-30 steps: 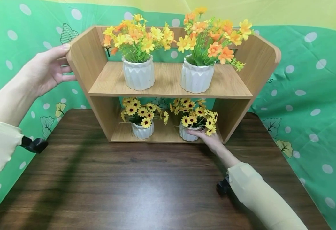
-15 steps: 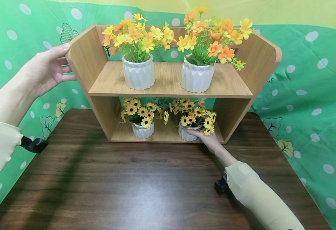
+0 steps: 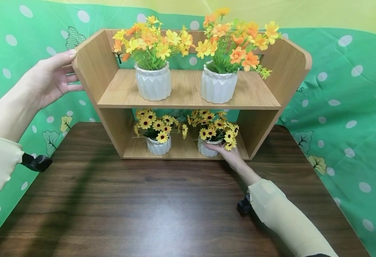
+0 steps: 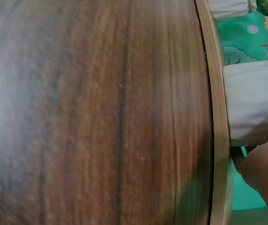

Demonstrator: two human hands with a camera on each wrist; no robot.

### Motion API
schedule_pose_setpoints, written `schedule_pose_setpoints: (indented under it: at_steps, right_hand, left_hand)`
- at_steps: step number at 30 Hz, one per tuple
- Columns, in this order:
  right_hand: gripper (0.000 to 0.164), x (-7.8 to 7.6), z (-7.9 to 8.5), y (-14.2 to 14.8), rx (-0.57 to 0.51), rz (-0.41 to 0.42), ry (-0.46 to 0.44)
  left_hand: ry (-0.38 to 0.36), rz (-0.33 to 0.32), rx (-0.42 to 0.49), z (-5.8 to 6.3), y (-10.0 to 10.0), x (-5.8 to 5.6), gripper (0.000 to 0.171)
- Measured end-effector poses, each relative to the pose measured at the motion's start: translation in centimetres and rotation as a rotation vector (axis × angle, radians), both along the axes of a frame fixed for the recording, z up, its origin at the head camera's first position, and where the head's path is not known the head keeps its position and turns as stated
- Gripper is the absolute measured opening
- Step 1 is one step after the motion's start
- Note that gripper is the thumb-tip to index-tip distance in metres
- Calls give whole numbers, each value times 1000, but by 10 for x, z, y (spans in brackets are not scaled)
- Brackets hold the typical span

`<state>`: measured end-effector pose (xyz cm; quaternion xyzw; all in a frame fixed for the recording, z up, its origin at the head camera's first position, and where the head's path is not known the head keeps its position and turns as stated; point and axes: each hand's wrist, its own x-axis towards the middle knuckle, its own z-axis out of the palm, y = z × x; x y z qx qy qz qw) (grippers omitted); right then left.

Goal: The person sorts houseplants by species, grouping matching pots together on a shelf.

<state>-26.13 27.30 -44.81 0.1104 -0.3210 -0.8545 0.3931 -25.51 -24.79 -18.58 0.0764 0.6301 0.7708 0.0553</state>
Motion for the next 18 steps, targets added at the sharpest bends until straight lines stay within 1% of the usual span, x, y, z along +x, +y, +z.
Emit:
schedule_pose_setpoints:
  at_steps: [3,4,5,6,10,14,18]
  right_hand:
    - [32,0,-1,-2,-52,49,5]
    - [30,0,-1,-2,-68,62,12]
    - [31,-1,-2,-2,-84,79,11]
    - [31,-1,-2,-2,-107,96,-25]
    - [27,-2,-1,-5,-57,55,-48]
    - [27,-2,0,-4,-43,49,-91]
    - [26,-2,0,-3,-30,49,-77]
  left_hand:
    - [0,-1,-1,0,0,0,51]
    - [-1,-1,1,0,0,0,51]
    - [0,-2,2,0,0,-1,51]
    - [1,-3,2,0,0,-1,51]
    - [2,-4,2,-1,-1,-1,51]
    - [3,-2,-3,-1,0,0,52]
    - [3,-2,-3,-1,0,0,52]
